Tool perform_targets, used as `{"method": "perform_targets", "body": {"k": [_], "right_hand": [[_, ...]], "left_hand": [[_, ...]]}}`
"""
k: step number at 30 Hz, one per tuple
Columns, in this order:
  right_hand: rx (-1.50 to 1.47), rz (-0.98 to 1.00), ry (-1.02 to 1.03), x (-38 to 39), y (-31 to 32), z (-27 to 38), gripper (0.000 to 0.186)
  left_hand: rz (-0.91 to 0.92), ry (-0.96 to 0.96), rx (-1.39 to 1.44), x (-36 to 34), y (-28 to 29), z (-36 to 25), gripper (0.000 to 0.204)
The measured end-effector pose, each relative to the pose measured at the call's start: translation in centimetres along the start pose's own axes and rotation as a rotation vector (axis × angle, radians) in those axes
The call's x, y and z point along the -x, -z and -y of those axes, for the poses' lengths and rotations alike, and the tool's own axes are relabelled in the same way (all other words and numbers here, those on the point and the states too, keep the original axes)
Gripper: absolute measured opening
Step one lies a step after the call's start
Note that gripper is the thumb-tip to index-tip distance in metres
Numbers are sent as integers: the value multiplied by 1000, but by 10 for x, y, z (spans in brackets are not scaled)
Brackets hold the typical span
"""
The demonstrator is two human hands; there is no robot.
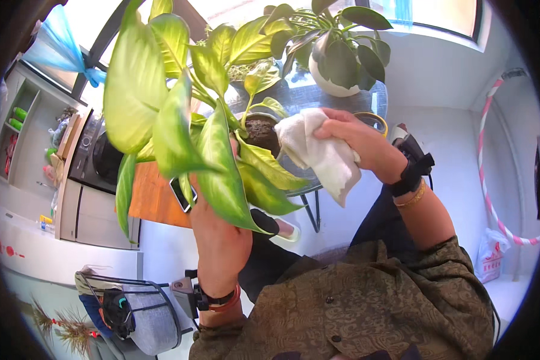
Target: Cleaning the leaves of a potted plant with a white cloth.
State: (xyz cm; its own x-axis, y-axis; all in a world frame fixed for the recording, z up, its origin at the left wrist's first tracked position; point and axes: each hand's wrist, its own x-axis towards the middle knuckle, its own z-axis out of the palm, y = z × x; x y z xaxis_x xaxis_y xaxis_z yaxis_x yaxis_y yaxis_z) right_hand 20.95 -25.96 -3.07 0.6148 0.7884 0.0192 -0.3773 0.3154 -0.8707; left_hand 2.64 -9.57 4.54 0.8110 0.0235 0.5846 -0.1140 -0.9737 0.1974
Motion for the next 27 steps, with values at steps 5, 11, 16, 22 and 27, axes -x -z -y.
{"method": "perform_targets", "body": {"k": [5, 11, 16, 22, 27], "right_hand": [[-30, -91, 8, 18, -1, -10, 32], [-166, -143, 43, 16, 6, -41, 29], [-124, -229, 142, 2, 11, -62, 29], [222, -273, 194, -7, 11, -69, 34], [132, -243, 184, -4, 11, -65, 35]], "left_hand": [[-324, 65, 133, 41, -26, 18, 29], [-411, 528, 555, 60, -61, 50, 36], [-225, 701, 835, 65, -85, 61, 36], [-315, 712, 1064, 48, -101, 55, 33], [-256, 707, 919, 56, -100, 63, 37]]}}
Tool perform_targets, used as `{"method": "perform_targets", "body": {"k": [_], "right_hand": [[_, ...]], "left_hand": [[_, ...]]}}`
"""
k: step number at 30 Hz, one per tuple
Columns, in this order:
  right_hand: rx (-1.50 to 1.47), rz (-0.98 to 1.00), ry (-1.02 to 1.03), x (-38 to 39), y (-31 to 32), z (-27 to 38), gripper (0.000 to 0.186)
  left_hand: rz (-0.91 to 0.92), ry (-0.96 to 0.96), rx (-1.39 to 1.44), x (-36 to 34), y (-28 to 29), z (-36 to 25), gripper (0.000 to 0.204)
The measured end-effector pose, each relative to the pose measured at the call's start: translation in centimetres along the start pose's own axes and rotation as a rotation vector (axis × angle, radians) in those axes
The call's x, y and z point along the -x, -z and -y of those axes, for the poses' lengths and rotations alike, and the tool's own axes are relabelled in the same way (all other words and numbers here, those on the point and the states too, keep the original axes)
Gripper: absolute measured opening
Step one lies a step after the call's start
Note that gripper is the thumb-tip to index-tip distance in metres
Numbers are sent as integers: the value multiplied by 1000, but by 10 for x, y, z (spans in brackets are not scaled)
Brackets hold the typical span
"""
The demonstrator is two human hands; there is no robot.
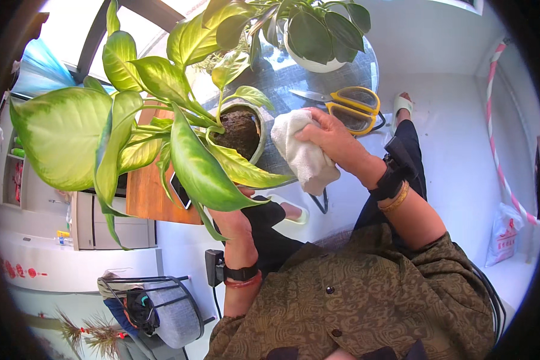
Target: Cleaning the leaves of a potted plant with a white cloth.
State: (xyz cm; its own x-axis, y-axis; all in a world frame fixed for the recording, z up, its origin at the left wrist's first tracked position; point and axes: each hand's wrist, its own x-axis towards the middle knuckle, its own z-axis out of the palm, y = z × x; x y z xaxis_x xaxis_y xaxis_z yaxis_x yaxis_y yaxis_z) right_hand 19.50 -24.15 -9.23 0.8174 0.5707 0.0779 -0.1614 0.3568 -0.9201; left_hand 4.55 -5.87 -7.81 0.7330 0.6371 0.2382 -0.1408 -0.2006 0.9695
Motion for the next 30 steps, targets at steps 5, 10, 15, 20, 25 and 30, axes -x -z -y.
{"method": "perform_targets", "body": {"k": [5, 10, 15, 20, 25, 30], "right_hand": [[-40, 12, -12, 2, 4, 1, 35], [-61, 5, -45, 3, 4, 3, 35], [-70, 12, -27, 3, 7, 0, 35], [-140, 23, -35, 7, 3, 4, 34], [-120, 21, -22, 5, 8, 0, 36], [-90, 18, -3, 8, 7, 2, 38]], "left_hand": [[88, 71, 132, -1, -10, 5, 45], [117, 176, 336, -5, -14, 8, 48], [53, 113, 339, -12, -21, 6, 44], [49, 92, 319, -21, -12, 7, 39], [75, 207, 335, -39, -5, 1, 40], [243, 79, 264, -56, 17, 11, 43]]}}
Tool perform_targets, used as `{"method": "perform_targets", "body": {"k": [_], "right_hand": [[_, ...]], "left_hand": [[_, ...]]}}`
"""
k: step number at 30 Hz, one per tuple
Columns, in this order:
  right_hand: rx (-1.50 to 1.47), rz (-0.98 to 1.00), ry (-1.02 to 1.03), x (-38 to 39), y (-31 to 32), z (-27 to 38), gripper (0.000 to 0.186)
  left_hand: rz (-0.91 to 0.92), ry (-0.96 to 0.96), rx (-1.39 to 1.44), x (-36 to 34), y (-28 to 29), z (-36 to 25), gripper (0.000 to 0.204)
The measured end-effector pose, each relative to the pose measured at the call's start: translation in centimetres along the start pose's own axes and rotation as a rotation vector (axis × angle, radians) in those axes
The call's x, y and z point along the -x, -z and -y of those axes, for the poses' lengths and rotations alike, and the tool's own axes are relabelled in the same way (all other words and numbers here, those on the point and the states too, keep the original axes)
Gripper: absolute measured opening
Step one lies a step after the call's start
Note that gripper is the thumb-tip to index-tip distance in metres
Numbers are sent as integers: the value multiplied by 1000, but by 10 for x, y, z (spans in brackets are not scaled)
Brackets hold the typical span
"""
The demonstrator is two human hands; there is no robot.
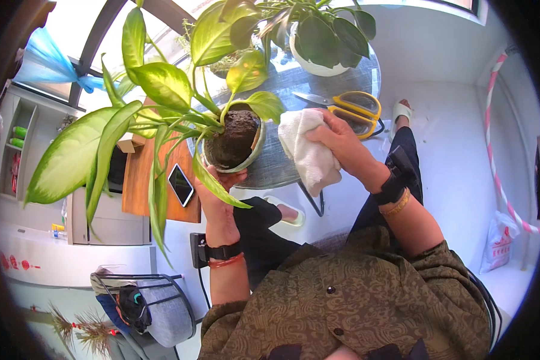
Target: Cleaning the leaves of a potted plant with a white cloth.
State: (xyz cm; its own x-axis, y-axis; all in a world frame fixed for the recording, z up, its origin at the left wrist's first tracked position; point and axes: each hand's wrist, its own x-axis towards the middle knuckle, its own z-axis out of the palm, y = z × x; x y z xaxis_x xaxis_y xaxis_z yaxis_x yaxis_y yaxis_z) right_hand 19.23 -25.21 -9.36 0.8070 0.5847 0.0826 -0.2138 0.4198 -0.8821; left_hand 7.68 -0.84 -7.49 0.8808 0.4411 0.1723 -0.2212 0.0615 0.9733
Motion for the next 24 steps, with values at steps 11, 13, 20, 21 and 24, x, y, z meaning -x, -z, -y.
{"method": "perform_targets", "body": {"k": [11, 13, 20, 21, 24], "right_hand": [[33, 12, 54, 4, 5, -5, 41], [-106, -8, 2, 7, 6, -6, 41], [-57, -10, 36, 7, 4, -10, 39], [-66, -10, 45, 7, 5, -10, 38], [-68, -29, 47, 6, 6, -10, 37]], "left_hand": [[80, 65, -27, -33, 32, -1, 43], [66, 28, -143, -38, 36, -2, 49], [58, 130, -29, -53, 51, 6, 39], [54, 132, -22, -56, 52, 8, 39], [110, 115, 31, -60, 53, 4, 36]]}}
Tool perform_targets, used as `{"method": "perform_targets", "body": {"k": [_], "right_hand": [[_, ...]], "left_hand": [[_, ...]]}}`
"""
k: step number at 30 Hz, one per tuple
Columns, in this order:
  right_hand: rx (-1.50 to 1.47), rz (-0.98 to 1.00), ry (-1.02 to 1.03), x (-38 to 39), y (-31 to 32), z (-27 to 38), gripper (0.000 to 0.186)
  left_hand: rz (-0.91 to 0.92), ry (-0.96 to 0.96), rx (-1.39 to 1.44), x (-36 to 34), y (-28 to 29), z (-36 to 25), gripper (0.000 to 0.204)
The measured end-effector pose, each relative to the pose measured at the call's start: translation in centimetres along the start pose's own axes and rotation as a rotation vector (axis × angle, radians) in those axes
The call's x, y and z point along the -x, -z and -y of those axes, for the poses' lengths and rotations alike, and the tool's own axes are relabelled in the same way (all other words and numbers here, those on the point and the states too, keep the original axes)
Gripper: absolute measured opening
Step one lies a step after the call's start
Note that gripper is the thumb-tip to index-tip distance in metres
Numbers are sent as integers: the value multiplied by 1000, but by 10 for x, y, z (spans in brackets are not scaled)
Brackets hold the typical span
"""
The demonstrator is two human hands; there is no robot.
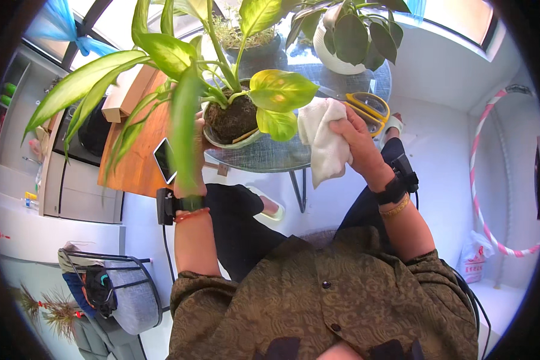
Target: Cleaning the leaves of a potted plant with a white cloth.
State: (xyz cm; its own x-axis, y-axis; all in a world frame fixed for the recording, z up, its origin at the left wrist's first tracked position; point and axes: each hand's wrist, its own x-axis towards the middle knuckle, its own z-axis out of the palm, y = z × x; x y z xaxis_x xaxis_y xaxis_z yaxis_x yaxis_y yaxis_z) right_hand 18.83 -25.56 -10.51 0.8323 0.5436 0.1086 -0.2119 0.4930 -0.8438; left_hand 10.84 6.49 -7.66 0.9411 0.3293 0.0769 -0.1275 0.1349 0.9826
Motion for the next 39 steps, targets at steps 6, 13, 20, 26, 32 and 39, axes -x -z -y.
{"method": "perform_targets", "body": {"k": [6, 13, 20, 26, 32, 39], "right_hand": [[16, -22, -9, 2, -5, 3, 37], [164, -42, 70, -4, -4, -3, 37], [342, -24, 111, -3, -2, -4, 39], [366, -36, 123, 4, -5, -2, 41], [391, -41, 121, -1, -11, -2, 36], [204, -2, -101, -8, -11, 12, 30]], "left_hand": [[162, 81, 32, -24, 37, 9, 38], [212, 75, 21, -31, 38, 8, 39], [31, 116, -46, -13, 30, 12, 38], [-63, 86, 21, 41, 13, 15, 40], [-135, 16, 108, 64, -6, 19, 44], [-641, -111, -213, 46, -28, 42, 31]]}}
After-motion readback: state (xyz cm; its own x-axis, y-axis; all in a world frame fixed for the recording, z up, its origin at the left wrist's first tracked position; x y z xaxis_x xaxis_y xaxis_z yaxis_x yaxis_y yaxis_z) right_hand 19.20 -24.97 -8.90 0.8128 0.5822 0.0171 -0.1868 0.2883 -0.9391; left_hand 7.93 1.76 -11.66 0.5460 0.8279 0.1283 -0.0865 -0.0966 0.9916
